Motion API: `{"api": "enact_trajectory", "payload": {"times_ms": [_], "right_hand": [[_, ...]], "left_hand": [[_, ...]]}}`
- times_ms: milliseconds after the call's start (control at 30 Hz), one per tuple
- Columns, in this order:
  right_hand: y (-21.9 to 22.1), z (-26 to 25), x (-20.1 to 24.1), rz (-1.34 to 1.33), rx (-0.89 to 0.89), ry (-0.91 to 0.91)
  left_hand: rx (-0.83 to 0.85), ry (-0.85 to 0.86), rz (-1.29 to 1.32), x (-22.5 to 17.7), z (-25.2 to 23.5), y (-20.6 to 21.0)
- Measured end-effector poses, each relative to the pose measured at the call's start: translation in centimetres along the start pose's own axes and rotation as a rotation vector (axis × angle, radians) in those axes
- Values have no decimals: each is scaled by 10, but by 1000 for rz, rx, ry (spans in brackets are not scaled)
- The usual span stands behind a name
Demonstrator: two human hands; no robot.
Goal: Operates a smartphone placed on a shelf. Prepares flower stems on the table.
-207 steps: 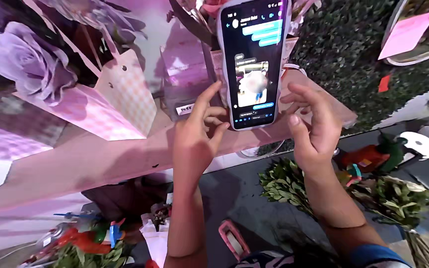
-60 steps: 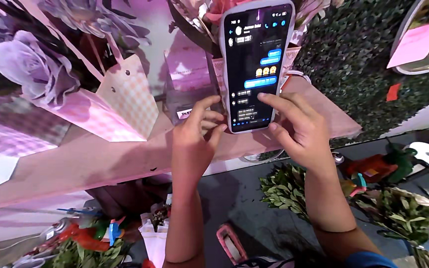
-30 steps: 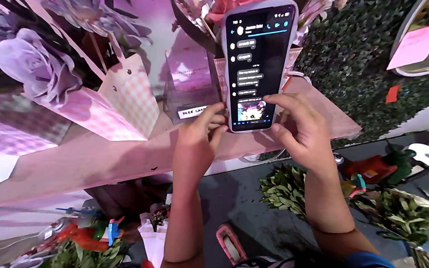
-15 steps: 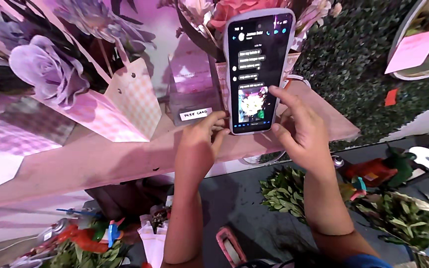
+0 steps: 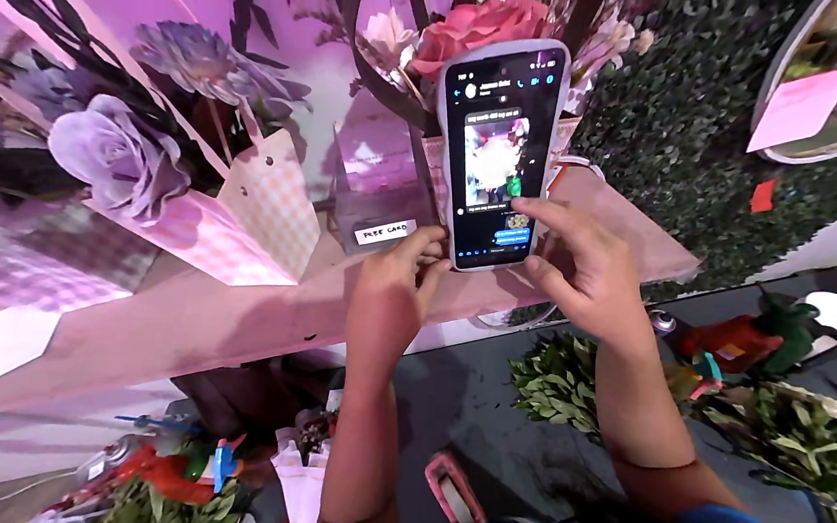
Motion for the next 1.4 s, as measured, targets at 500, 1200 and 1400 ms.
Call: {"api": "enact_trajectory", "payload": {"times_ms": [500, 1200, 1400], "right_hand": [[0, 0, 1, 20, 1, 32], [-1, 1, 0, -3, -24, 11], [-1, 0, 2, -1, -28, 11]], "left_hand": [[9, -12, 11, -1, 0, -1], [-1, 21, 13, 0, 1, 0], [-1, 18, 8, 0, 1, -1]]}}
Point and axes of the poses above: each hand's wrist, its own z-axis away from the middle knuckle, its own y-axis out of the palm, x = y × z, the point moved 2 cm from there along -z, towards the middle knuckle, and after that the axes turned 14 degrees about y, right-handed, at the moved point
